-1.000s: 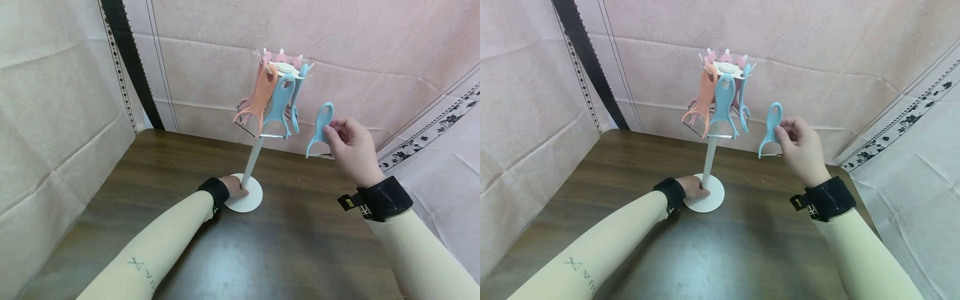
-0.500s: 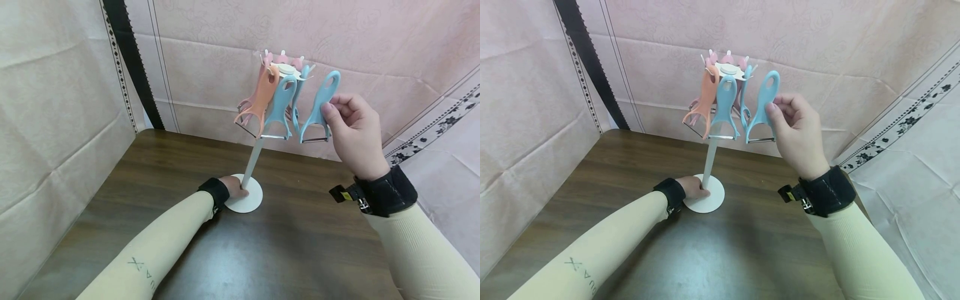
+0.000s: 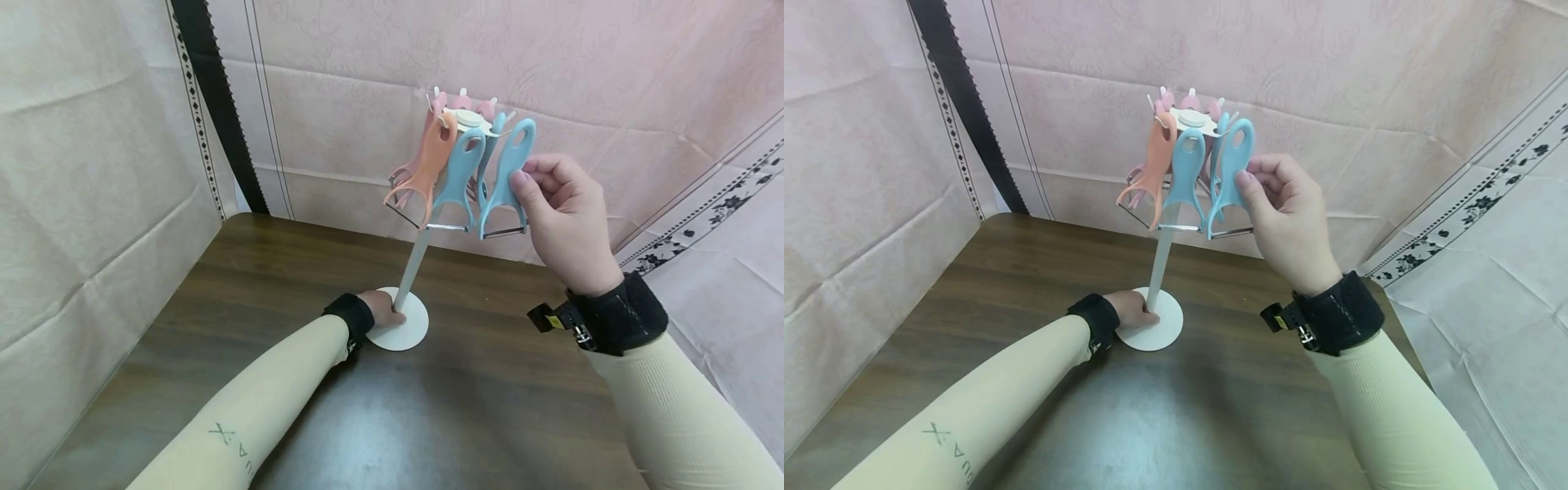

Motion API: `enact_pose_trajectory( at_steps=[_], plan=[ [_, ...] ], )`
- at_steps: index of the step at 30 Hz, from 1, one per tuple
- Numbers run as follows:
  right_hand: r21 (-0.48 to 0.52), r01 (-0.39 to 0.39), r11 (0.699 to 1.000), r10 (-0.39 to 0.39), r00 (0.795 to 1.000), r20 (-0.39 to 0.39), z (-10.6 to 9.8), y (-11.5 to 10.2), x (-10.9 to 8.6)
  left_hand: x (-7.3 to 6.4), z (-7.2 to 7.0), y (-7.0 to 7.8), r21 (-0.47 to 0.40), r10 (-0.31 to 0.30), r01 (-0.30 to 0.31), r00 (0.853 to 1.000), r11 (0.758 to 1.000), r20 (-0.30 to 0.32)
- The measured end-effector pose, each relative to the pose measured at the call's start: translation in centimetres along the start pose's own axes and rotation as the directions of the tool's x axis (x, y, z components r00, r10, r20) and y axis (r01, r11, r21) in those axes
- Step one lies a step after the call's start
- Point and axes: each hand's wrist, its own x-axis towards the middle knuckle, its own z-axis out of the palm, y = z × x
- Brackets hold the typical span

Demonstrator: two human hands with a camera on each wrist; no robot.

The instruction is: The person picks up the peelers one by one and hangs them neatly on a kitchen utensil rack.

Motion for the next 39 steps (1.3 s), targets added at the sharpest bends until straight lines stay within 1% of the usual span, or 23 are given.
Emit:
enact_pose_trajectory(
  at_steps=[4, 9, 11, 15, 17, 21, 27, 34, 39],
  plan=[
    [0.001, -0.002, 1.000, 0.002, 1.000, 0.007, 0.2, -0.1, 0.1, 0.4, 0.1, -0.2, 0.001, 0.001, -0.001, 1.000, 1.000, 0.000],
    [-0.044, -0.012, 0.999, 0.012, 1.000, 0.006, 0.3, -0.3, 0.3, 0.9, 0.3, -0.6, -0.009, -0.008, 0.008, 1.000, 1.000, -0.002],
    [-0.043, -0.012, 0.999, 0.013, 1.000, 0.008, 0.4, -0.3, 0.4, 0.8, 0.2, -0.6, -0.014, -0.008, 0.008, 1.000, 1.000, -0.004],
    [-0.001, -0.014, 1.000, 0.014, 1.000, 0.025, 0.6, -0.2, 0.5, 0.7, 0.1, -0.6, -0.020, -0.003, 0.003, 1.000, 1.000, -0.008],
    [0.004, -0.019, 1.000, 0.018, 0.999, 0.032, 0.6, -0.2, 0.5, 0.6, 0.1, -0.6, -0.023, -0.005, 0.005, 1.000, 1.000, -0.006],
    [-0.033, -0.024, 0.999, 0.025, 0.999, 0.039, 0.8, -0.3, 0.4, 0.5, 0.0, -0.6, -0.030, -0.013, 0.013, 1.000, 0.999, 0.000],
    [-0.090, -0.036, 0.995, 0.040, 0.998, 0.046, 0.9, -0.5, 0.7, 0.2, -0.2, -0.5, -0.025, 0.009, -0.009, 1.000, 1.000, 0.000],
    [-0.098, -0.051, 0.994, 0.059, 0.995, 0.077, 0.7, 0.1, 0.4, -0.3, -0.2, -0.2, -0.026, 0.021, -0.021, 1.000, 0.999, -0.003],
    [-0.145, -0.057, 0.988, 0.068, 0.995, 0.072, 0.5, 0.3, 0.1, -0.4, -0.2, 0.1, -0.022, 0.021, -0.021, 1.000, 1.000, -0.015]
  ],
)
